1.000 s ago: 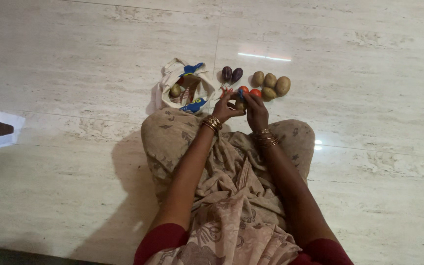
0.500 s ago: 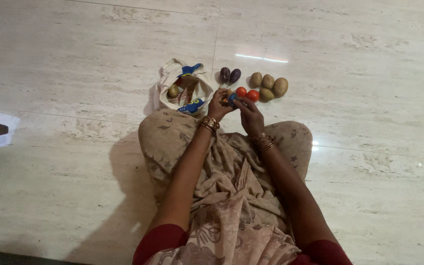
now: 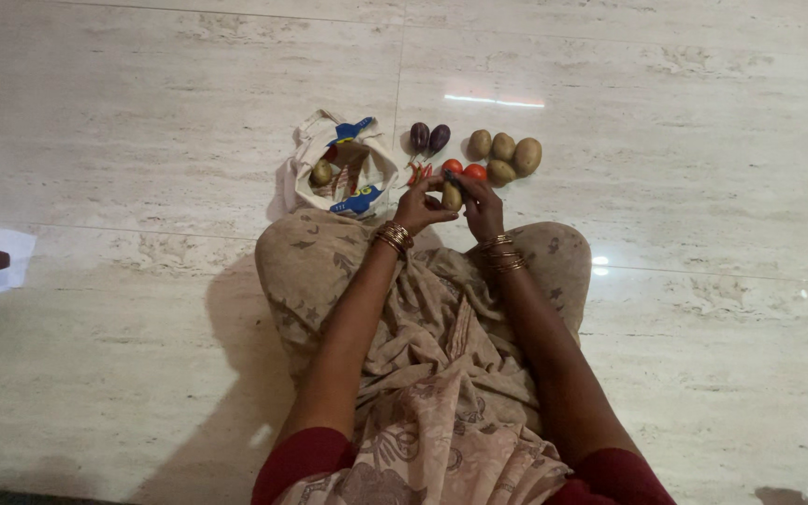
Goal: The person sits on the floor and peels vegetables using a small knife. They peel red chilies and a potato, placing the peeled items on the floor next to other vegetables like tomatoes and eggplants.
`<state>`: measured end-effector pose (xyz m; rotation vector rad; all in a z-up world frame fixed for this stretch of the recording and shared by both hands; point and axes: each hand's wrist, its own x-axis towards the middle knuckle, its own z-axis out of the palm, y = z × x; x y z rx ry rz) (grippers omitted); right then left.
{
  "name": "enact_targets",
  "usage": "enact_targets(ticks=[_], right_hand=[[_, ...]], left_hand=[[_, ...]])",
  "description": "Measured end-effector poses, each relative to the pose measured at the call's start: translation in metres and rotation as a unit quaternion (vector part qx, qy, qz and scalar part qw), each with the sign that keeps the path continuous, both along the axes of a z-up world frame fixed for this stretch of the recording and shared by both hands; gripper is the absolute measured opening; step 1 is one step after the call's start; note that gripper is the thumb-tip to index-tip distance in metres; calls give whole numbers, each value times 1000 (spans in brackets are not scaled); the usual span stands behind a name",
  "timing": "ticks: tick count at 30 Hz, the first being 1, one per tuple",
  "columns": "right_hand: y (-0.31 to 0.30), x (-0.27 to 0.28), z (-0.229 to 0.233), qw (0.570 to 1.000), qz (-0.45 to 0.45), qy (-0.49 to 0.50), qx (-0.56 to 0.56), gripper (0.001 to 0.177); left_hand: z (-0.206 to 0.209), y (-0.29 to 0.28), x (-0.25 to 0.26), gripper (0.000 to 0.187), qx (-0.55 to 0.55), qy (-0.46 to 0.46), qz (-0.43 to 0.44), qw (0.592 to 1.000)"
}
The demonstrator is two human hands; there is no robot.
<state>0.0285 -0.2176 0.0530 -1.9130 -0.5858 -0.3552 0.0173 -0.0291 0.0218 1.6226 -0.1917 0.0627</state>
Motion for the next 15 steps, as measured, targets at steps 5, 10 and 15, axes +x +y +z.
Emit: enact_targets(ticks=[5, 10, 15], right_hand=[[3, -9, 12, 998, 48, -1, 42, 51], [9, -35, 39, 997, 51, -38, -43, 47], [16, -46, 54, 985, 6, -126, -122, 46]], left_hand=[[-8, 6, 5, 80, -70, -10, 40, 997], [-35, 16, 24, 71, -194, -33, 106, 975], [-50, 17, 30, 77, -179, -42, 91, 979]])
